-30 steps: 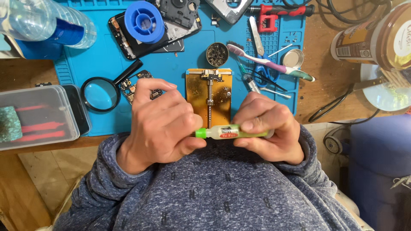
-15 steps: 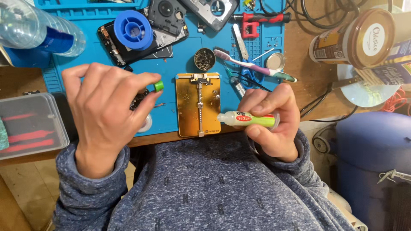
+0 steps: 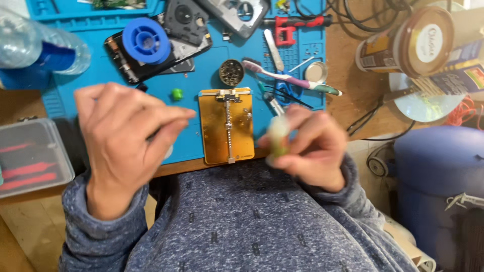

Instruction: The person applies a liquid from a syringe onto a small circuit board held in a vise. They use a cotton swab to spread the liquid and clean the board's surface. The person then uses tweezers to position a small component and a pair of scissors to trim a wire.

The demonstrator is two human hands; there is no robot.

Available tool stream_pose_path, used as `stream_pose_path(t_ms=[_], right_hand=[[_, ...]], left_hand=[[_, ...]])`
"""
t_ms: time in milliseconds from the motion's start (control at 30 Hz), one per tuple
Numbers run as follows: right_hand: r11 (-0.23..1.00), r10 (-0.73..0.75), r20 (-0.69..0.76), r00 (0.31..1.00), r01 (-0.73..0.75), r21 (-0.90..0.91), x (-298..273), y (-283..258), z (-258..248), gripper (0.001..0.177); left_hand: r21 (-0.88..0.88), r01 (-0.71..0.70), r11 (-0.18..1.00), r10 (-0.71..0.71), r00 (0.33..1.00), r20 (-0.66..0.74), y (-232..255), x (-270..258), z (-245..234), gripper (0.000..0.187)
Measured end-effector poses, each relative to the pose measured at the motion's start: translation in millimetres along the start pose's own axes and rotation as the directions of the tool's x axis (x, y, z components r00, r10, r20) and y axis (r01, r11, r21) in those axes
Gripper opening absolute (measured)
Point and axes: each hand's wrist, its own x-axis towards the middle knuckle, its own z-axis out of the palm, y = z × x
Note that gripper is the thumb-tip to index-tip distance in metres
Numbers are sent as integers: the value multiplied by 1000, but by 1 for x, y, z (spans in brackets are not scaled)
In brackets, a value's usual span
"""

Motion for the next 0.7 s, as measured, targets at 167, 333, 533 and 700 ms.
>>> stream_pose_path(t_ms=[167, 333, 533, 700], right_hand=[[999, -29, 221, 975, 37, -33, 10, 0, 21, 30], [998, -38, 259, 965, 50, -42, 16, -10, 15, 26], [769, -63, 142, 988, 139, -624, 11, -13, -39, 18], [206, 146, 86, 986, 55, -977, 5, -11, -61, 24]], left_hand=[[-309, -21, 951, 56, 993, 104, 40, 11, 12, 62], [-655, 97, 749, 11, 987, 160, 47, 10, 27, 41], [-783, 122, 609, -222, 975, -21, 43, -4, 40, 40], [-829, 140, 542, -367, 927, -83, 38, -15, 50, 42]])
